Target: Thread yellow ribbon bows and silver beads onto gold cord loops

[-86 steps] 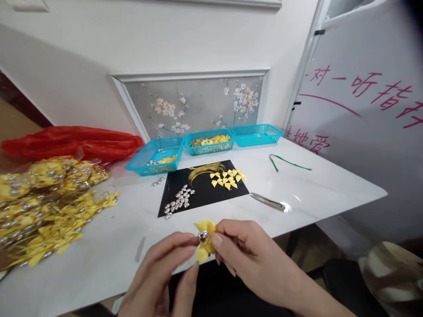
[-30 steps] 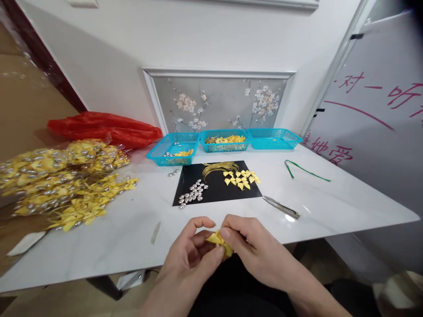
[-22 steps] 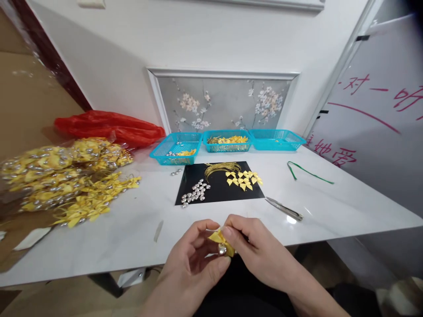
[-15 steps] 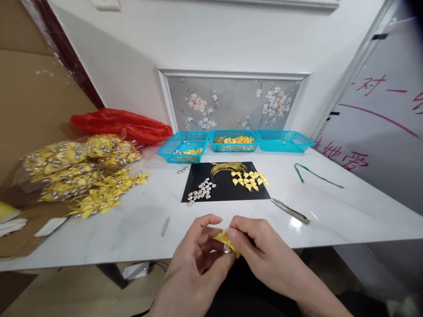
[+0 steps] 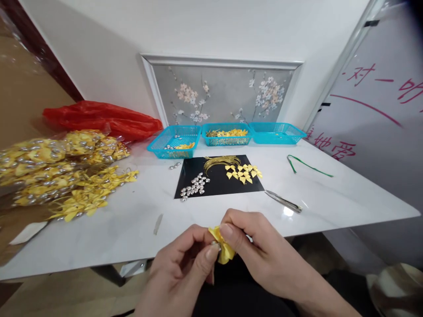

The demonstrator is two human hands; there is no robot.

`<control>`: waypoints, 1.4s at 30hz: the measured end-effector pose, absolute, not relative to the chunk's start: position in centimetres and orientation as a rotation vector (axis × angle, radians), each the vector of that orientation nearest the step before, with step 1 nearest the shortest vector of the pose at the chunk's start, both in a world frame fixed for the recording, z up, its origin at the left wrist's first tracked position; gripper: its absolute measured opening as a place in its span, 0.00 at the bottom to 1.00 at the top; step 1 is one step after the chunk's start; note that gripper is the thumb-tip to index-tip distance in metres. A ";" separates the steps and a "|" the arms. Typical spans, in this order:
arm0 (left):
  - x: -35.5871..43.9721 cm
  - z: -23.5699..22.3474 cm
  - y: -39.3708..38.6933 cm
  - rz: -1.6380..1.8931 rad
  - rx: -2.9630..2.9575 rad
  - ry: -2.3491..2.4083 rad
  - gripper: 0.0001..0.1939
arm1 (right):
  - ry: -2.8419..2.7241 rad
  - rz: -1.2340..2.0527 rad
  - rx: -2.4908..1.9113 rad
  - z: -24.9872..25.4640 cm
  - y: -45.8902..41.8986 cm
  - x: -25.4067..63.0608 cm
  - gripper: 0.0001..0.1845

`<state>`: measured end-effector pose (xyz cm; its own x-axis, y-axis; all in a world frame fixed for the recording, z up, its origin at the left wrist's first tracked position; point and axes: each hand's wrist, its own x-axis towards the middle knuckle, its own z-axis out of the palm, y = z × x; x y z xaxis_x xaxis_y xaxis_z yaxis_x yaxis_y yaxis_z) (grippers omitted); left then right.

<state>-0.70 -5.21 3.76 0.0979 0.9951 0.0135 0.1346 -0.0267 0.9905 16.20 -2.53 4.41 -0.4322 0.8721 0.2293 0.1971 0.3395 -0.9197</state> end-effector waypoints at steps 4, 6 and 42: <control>-1.2 3.5 -5.0 0.954 1.024 1.022 0.14 | -1.785 1.203 -0.905 4.6 -2.2 16.3 0.18; -1.1 3.6 -5.0 0.983 0.916 1.026 0.13 | -1.768 1.236 -0.904 4.6 -2.1 16.4 0.18; -27.0 1.2 -0.7 1.039 1.478 2.644 0.16 | -2.076 1.033 -1.203 0.9 -0.7 15.7 0.18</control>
